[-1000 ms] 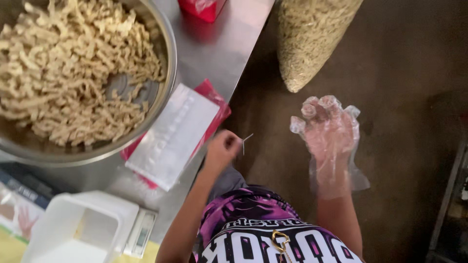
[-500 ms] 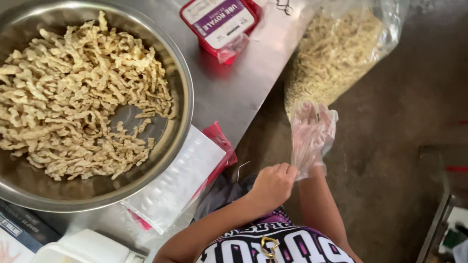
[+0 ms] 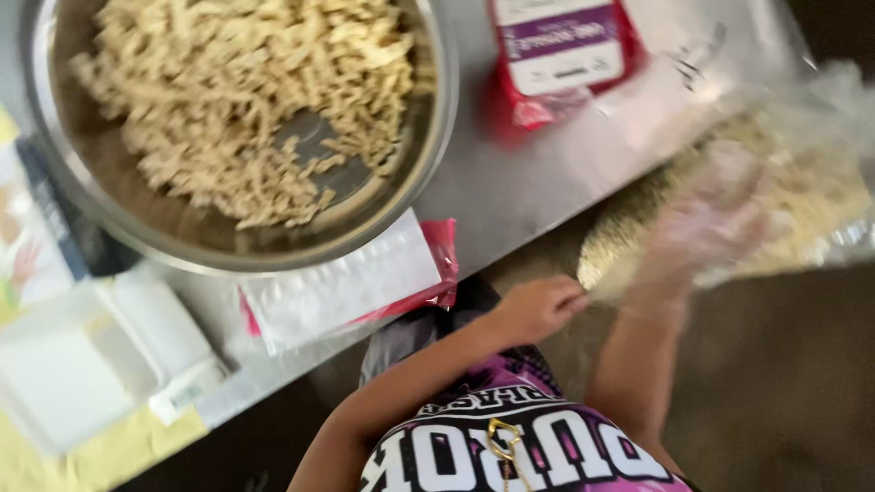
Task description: The person scoops a shredded food item from a large metal bowl into small plastic bags using gloved hands. They weigh each filled bag on a digital scale, then place the finished packages on a yellow sheet on the table.
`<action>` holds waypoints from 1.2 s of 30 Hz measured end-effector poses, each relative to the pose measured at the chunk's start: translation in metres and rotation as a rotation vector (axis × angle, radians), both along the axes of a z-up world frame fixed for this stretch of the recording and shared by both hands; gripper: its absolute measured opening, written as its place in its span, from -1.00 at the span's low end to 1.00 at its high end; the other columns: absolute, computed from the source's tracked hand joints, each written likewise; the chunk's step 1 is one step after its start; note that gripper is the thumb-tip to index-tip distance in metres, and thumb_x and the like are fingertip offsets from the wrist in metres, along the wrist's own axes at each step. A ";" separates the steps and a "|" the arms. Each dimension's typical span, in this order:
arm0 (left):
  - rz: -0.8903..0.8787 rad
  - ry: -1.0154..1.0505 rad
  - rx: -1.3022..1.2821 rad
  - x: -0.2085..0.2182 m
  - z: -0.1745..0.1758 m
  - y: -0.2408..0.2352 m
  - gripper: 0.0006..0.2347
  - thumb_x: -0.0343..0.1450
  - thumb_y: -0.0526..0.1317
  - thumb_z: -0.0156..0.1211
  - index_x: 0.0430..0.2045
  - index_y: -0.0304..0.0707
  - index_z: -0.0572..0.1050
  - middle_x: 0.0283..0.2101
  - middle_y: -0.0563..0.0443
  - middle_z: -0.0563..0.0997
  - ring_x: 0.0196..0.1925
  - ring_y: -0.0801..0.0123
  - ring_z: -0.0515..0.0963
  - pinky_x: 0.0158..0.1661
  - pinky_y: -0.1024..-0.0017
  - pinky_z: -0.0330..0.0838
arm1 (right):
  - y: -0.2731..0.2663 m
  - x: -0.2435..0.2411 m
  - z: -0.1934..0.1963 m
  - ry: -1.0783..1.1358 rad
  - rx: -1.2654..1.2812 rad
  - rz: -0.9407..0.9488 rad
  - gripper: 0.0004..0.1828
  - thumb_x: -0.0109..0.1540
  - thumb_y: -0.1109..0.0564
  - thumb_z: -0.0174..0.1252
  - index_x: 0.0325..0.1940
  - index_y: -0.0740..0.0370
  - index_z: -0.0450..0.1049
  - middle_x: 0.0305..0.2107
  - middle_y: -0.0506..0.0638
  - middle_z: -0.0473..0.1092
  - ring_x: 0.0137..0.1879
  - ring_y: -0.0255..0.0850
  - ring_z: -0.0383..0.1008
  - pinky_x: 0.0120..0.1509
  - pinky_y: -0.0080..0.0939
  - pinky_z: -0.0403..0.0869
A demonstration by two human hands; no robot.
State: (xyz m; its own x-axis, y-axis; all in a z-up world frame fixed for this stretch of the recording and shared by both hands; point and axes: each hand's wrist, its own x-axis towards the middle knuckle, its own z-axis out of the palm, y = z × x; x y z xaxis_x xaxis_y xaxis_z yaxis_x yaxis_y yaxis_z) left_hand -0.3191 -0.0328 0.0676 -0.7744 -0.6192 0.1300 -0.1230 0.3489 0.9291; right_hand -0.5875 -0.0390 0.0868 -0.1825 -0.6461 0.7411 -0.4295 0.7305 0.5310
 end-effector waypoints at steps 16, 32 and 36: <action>1.000 -0.523 -0.026 0.118 -0.191 -0.064 -0.85 0.43 -0.19 0.23 -0.36 -0.30 0.48 -0.20 -0.20 0.59 -0.11 -0.14 0.56 -0.14 0.03 0.45 | 0.080 -0.162 -0.017 2.362 1.017 -1.479 -0.42 0.56 -0.21 -0.28 0.44 0.22 0.35 0.30 0.02 0.31 -0.04 -0.36 0.52 -0.08 -0.48 0.55; 1.339 -0.216 0.577 0.207 -0.119 -0.043 -0.67 0.44 -0.15 0.46 -0.58 -0.45 0.49 -0.52 -0.21 0.44 -0.50 0.21 0.36 -0.39 0.24 0.29 | -0.148 0.021 0.005 2.642 0.729 -0.972 -0.72 0.35 0.21 0.12 0.04 0.51 0.51 -0.11 0.21 0.50 0.10 0.00 0.50 0.28 -0.07 0.52; 1.421 0.658 1.106 0.257 -0.101 -0.016 -0.90 0.41 -0.21 0.26 -0.49 -0.15 0.49 -0.44 0.16 0.46 -0.37 0.50 0.48 -0.36 0.46 0.39 | -0.257 0.133 -0.048 2.856 0.396 -0.755 -0.65 0.27 0.14 0.09 0.12 0.32 0.41 -0.12 0.17 0.51 0.03 -0.02 0.52 0.06 -0.06 0.53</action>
